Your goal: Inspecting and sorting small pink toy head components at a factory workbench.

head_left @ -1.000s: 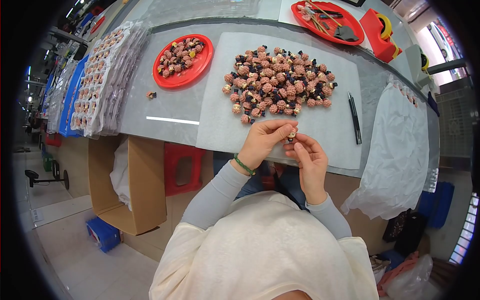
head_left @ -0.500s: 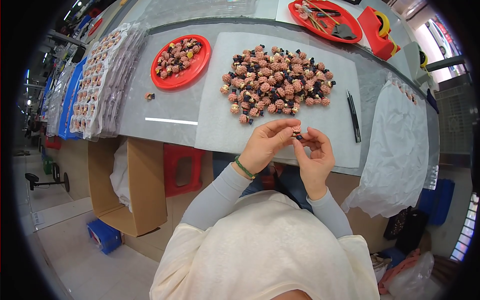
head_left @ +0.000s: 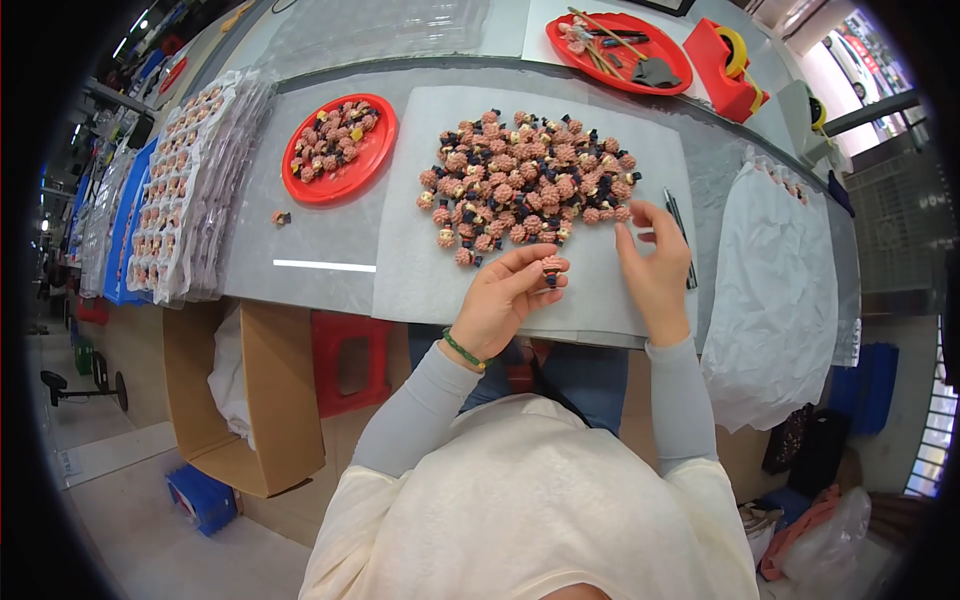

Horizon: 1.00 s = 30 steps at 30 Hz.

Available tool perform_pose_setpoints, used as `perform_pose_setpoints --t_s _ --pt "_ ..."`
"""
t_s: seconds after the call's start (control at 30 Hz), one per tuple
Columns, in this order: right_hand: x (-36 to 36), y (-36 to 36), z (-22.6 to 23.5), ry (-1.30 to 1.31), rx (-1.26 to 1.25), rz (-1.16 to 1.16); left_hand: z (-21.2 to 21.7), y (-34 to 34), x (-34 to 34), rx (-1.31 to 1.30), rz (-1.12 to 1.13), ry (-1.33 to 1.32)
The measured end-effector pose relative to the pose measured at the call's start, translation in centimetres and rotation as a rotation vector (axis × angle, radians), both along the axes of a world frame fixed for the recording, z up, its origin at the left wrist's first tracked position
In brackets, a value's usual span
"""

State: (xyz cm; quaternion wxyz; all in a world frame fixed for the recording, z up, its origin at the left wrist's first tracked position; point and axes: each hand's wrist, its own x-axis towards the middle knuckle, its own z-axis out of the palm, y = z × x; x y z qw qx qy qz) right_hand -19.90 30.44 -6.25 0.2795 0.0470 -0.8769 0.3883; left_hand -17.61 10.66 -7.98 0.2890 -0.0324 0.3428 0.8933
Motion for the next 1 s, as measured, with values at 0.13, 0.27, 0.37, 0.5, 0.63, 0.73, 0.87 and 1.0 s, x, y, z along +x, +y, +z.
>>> perform_pose_setpoints --t_s 0.13,0.27,0.37,0.5,0.63,0.73,0.87,1.0 --pt "-2.1 1.6 -0.4 -0.248 0.046 0.019 0.8 0.1 -0.1 -0.009 0.004 -0.047" --pt "-0.8 1.7 -0.7 -0.366 -0.041 -0.011 0.4 -0.3 -0.2 -0.087 0.014 -0.039" --pt "1.1 0.1 -0.4 -0.318 -0.333 0.097 0.2 -0.2 -0.3 -0.09 -0.02 -0.008" --pt "4.2 -2.8 0.1 -0.232 -0.634 0.324 0.8 0.8 -0.3 -0.085 -0.175 -0.015" --pt "5.1 -3.9 -1.5 -0.043 -0.405 0.326 0.4 0.9 -0.3 -0.051 -0.157 0.043" --pt "5.2 -4.0 -2.4 -0.047 -0.38 0.299 0.2 0.5 -0.4 -0.072 -0.119 0.03" --pt "5.3 -4.6 -2.9 -0.102 -0.436 0.282 -0.6 0.6 -0.7 -0.21 -0.083 0.142" --pt "5.3 -4.5 -3.5 -0.258 -0.683 0.292 -1.0 0.6 -1.0 -0.337 0.003 0.257"
